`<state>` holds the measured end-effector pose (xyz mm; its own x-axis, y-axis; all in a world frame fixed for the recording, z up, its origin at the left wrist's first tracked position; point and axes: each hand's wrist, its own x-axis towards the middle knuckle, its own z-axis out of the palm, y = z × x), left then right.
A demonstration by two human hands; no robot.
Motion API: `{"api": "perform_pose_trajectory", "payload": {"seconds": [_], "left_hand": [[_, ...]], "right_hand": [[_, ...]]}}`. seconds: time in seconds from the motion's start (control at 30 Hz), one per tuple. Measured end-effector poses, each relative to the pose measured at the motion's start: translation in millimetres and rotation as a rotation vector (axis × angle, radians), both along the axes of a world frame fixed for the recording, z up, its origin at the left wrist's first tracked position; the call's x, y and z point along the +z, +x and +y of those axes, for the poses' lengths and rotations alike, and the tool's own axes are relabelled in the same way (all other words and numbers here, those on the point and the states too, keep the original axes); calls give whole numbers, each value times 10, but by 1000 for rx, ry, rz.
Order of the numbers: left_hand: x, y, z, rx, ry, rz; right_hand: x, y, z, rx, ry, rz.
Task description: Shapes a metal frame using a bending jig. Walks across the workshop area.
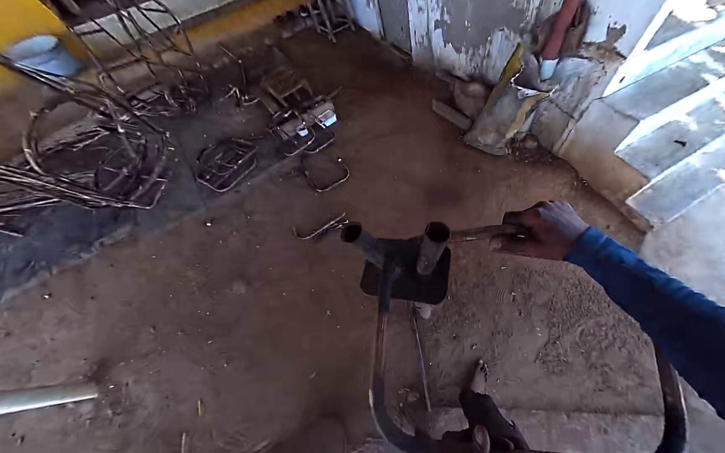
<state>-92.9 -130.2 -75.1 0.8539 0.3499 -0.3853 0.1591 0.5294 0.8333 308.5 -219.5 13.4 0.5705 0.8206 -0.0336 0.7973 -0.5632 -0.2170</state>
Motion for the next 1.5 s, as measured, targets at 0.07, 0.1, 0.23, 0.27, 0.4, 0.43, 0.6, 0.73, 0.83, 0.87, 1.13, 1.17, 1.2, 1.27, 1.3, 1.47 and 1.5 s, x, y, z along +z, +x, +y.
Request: {"api": "perform_pose_trajectory", "payload": {"seconds": [0.07,0.1,0.23,0.27,0.4,0.43,0.6,0.73,0.83,0.87,1.13,1.17,1.2,1.27,1.3,1.47,1.5], "left_hand": [[128,-74,58,62,-45,31],[115,-137,104,66,-58,19],[-98,-403,554,20,-72,7],[-136,-436,704,-18,-123,11],[8,-439,812,-126,-194,39],[31,-372,722,-114,-186,64],[-143,-130,118,-134,-358,53],[-230,-206,70,-70,-370,52],[-322,-349,266,-142,-315,31],[-320,-391,319,-152,-321,32],[-121,-148,224,-215,-392,67],[-53,-88,182,-233,-383,26],[10,-25,172,-258,-369,-37],[89,108,228,-310,-265,-228],[106,166,277,-337,-213,-342],[112,414,380,-587,-167,-649],[85,430,351,-621,-179,-618]], "right_hand": [[11,-119,-22,-51,8,-10],[-8,-215,-42,-91,19,-27],[-162,-921,-200,-332,127,-111],[-210,-1123,-245,-392,152,-123],[-208,-1267,-350,-432,143,-82],[-183,-1107,-352,-394,130,-83],[-10,-314,-131,-174,-64,-38],[-20,-351,-67,-200,-68,-76],[-102,-743,-92,-349,-10,-131],[-111,-868,-84,-390,0,-148],[-74,-685,-117,-325,-50,-117],[-11,-613,-138,-294,-57,-100],[92,-550,-171,-268,-24,-105],[407,-454,-339,-214,187,-147],[600,-447,-479,-185,324,-121],[1268,-709,-1392,-248,444,389],[1311,-846,-1524,-303,405,458]]}}
